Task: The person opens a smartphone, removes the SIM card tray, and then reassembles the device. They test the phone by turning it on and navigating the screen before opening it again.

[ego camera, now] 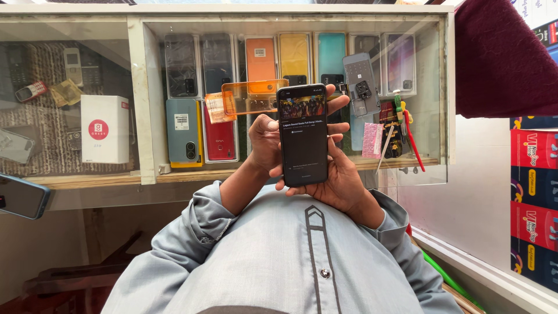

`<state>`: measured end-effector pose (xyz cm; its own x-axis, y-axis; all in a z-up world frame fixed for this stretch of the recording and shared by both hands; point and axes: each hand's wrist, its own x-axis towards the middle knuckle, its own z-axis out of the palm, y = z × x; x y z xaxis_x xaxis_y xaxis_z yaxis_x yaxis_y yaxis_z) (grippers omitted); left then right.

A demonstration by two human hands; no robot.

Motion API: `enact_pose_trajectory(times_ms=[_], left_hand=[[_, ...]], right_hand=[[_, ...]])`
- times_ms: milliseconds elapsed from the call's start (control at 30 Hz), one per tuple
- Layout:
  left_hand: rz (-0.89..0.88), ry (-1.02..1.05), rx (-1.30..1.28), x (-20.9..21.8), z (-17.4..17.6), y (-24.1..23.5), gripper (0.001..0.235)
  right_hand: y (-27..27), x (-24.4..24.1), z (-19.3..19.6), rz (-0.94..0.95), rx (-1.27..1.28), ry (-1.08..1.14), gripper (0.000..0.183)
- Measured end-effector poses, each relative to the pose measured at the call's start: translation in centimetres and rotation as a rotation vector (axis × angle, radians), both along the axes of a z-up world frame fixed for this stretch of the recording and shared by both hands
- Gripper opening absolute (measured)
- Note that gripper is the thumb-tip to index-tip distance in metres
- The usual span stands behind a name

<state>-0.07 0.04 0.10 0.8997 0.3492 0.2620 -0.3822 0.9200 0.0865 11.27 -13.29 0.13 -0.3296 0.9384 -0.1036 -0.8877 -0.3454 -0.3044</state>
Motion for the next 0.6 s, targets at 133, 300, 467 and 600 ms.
enact_pose_trajectory(times_ms=[133, 300, 467, 600], left_hand=[[-0.012, -0.018, -0.005, -0.2, 0.5, 0.1, 0.106], [-0.002, 0.019, -0.01, -1.1, 0.9, 0.1, 0.106], [0.008, 0.006, -0.007, -1.3, 0.8, 0.2, 0.106], [0.02, -0.015, -0.023, -1.5, 0.7, 0.3, 0.105]], right_hand=[[0.1, -0.1, 0.0, 0.002, 0.0, 0.005, 0.082], [0.2, -0.3, -0.2, 0.025, 0.006, -0.014, 0.084], [0.3, -0.4, -0.2, 0.045, 0.0, -0.001, 0.084], [0.5, -0.5, -0.3, 0.054, 0.003, -0.02, 0.084]])
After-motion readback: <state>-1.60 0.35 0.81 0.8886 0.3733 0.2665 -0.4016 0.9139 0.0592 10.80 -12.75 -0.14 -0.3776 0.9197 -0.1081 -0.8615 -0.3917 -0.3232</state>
